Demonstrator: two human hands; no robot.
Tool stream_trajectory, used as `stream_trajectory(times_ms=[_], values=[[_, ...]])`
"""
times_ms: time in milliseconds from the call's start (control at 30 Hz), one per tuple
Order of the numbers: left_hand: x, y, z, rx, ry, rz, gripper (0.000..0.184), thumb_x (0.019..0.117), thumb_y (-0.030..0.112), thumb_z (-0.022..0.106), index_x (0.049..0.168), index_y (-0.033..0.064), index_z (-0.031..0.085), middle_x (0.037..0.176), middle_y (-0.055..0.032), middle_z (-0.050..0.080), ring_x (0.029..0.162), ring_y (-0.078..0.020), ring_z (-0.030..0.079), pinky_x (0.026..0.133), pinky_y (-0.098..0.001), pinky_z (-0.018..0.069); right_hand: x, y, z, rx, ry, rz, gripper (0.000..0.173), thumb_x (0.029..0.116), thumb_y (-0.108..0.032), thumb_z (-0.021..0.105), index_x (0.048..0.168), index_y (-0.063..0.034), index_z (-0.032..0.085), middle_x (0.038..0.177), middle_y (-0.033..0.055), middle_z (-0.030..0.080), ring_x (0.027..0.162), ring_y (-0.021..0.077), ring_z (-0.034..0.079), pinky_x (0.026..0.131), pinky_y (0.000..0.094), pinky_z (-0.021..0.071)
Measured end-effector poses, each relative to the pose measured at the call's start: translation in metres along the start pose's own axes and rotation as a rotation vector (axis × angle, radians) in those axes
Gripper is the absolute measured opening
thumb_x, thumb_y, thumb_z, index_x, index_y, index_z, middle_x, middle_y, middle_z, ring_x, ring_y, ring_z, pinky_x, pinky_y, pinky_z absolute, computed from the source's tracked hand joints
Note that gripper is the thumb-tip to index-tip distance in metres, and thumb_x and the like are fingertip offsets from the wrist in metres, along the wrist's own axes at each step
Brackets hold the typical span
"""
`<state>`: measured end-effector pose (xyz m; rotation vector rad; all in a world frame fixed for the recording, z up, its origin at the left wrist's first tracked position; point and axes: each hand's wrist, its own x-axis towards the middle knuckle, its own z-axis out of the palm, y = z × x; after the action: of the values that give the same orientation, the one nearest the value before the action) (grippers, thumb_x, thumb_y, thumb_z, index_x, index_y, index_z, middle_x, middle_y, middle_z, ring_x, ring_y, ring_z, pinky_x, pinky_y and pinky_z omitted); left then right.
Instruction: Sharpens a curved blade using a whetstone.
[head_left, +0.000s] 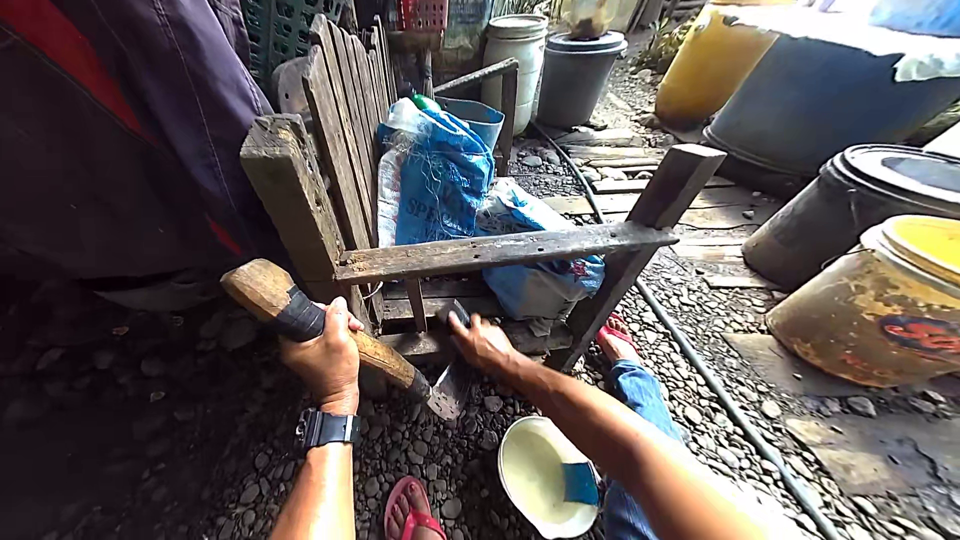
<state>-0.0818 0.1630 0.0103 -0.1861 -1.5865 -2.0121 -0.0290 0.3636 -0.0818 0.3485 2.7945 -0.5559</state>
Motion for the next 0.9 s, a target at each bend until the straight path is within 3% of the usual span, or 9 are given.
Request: stream_trajectory(times_ms=[133,333,433,533,700,800,900], values=[[-0.004,0.005,0.001,0.001,-0.004,0.008,0.014,0.0854,-0.006,0.058,0.085,0.0069,0.053,0.054,0.0068,0.059,0.045,-0.0064,0.061,0.047,-0.0229,0.057,0.037,-0.001,-0.011,0.06,0.05,0.202,0.056,0.112,-0.037,0.032,0.163,-0.0142,0.03,0.15,0.0325,0.046,0.126,0.0478,0.059,0.103,0.0572,0.0479],[0.001,0.003,0.004,0.021,0.041,-0.044,0.012,0.0875,-0.005,0.06,0.088,0.0044,0.052,0.054,0.0063,0.057,0.044,-0.0058,0.06,0.046,-0.0224,0.0566,-0.035,-0.003,0.021,-0.037,-0.093,-0.091,0.058,0.1116,-0.032,0.037,0.165,-0.0159,0.023,0.143,0.0369,0.047,0.125,0.0538,0.055,0.098,0.0623,0.0485],[-0.004,0.005,0.0,0.034,0.026,-0.04,0.013,0.0877,-0.005,0.059,0.087,0.0058,0.052,0.054,0.0065,0.058,0.044,-0.0061,0.061,0.047,-0.0226,0.0571,-0.005,0.004,0.006,0.051,0.02,0.041,0.057,0.1113,-0.033,0.037,0.164,-0.0119,0.027,0.145,0.0378,0.047,0.122,0.0532,0.059,0.099,0.0618,0.0495],[-0.006,0.009,0.001,0.018,-0.001,-0.006,0.013,0.0866,-0.005,0.059,0.086,0.0065,0.053,0.054,0.0068,0.059,0.045,-0.0061,0.061,0.048,-0.023,0.0574,0.015,0.004,-0.003,0.068,0.039,0.145,0.058,0.1117,-0.037,0.033,0.164,-0.014,0.026,0.148,0.0347,0.046,0.123,0.0494,0.06,0.102,0.0585,0.0489],[-0.002,0.006,0.006,0.042,0.032,-0.039,0.013,0.0877,-0.005,0.06,0.087,0.0058,0.052,0.054,0.0068,0.057,0.044,-0.0053,0.06,0.047,-0.022,0.0566,-0.05,0.002,0.032,-0.039,-0.089,-0.155,0.057,0.1113,-0.033,0.038,0.165,-0.0154,0.026,0.138,0.0377,0.051,0.119,0.0546,0.058,0.093,0.0628,0.0504],[-0.003,0.005,0.003,0.043,0.016,-0.033,0.014,0.087,-0.005,0.06,0.086,0.0064,0.052,0.054,0.0064,0.058,0.045,-0.0062,0.061,0.047,-0.0232,0.0571,-0.017,0.0,0.01,0.04,-0.006,-0.023,0.057,0.1112,-0.031,0.037,0.164,-0.0122,0.026,0.143,0.0382,0.048,0.122,0.054,0.058,0.099,0.0629,0.049],[-0.003,0.007,0.001,0.004,-0.012,-0.006,0.013,0.0869,-0.005,0.059,0.087,0.0067,0.053,0.055,0.006,0.059,0.045,-0.0072,0.062,0.047,-0.0237,0.0576,0.021,-0.003,-0.008,0.087,0.034,0.19,0.057,0.112,-0.037,0.033,0.164,-0.0148,0.026,0.15,0.0321,0.045,0.127,0.047,0.058,0.104,0.0569,0.048]])
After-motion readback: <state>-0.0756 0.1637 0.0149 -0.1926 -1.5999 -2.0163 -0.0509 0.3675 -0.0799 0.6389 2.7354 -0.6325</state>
